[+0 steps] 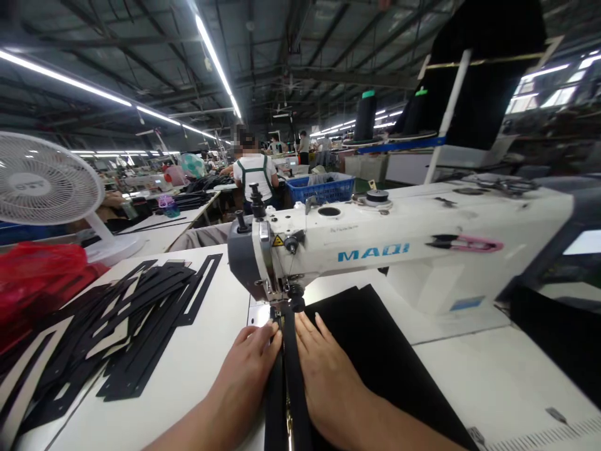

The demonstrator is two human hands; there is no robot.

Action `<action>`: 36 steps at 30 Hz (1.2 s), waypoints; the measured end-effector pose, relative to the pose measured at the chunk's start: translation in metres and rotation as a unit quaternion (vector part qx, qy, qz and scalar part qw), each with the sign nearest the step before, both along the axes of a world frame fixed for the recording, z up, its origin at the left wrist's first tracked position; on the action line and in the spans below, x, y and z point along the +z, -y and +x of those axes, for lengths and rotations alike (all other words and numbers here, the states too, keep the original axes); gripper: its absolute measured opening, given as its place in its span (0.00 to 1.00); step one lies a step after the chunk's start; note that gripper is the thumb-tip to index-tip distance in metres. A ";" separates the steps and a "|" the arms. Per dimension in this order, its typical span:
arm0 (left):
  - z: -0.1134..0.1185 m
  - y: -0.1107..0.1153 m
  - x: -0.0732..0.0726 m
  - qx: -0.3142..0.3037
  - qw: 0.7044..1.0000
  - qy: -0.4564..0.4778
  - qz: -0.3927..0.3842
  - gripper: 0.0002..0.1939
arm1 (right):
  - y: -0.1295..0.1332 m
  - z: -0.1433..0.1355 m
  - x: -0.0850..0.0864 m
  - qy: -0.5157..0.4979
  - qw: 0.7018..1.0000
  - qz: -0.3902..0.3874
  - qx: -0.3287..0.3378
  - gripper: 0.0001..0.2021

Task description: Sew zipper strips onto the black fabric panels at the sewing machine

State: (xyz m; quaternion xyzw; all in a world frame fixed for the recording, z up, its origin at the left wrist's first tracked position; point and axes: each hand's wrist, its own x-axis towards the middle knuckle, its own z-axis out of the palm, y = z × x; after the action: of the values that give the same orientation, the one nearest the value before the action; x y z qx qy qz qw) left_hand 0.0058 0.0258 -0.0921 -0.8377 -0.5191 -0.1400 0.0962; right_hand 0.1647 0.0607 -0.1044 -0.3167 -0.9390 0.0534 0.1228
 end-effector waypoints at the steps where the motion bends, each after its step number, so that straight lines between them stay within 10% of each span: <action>1: 0.000 0.000 0.000 -0.001 1.000 0.003 -0.002 0.15 | 0.000 0.000 -0.001 -0.001 1.000 0.001 0.003 0.25; 36: -0.011 -0.014 0.001 -0.008 0.998 0.046 -0.039 0.18 | -0.018 0.001 0.022 -0.064 0.997 -0.026 0.025 0.26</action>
State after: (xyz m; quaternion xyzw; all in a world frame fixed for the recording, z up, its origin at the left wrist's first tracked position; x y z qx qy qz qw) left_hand -0.0049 0.0397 -0.0911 -0.8373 -0.5217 -0.1590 0.0383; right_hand 0.1654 0.0788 -0.0825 -0.2918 -0.9352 0.1012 0.1734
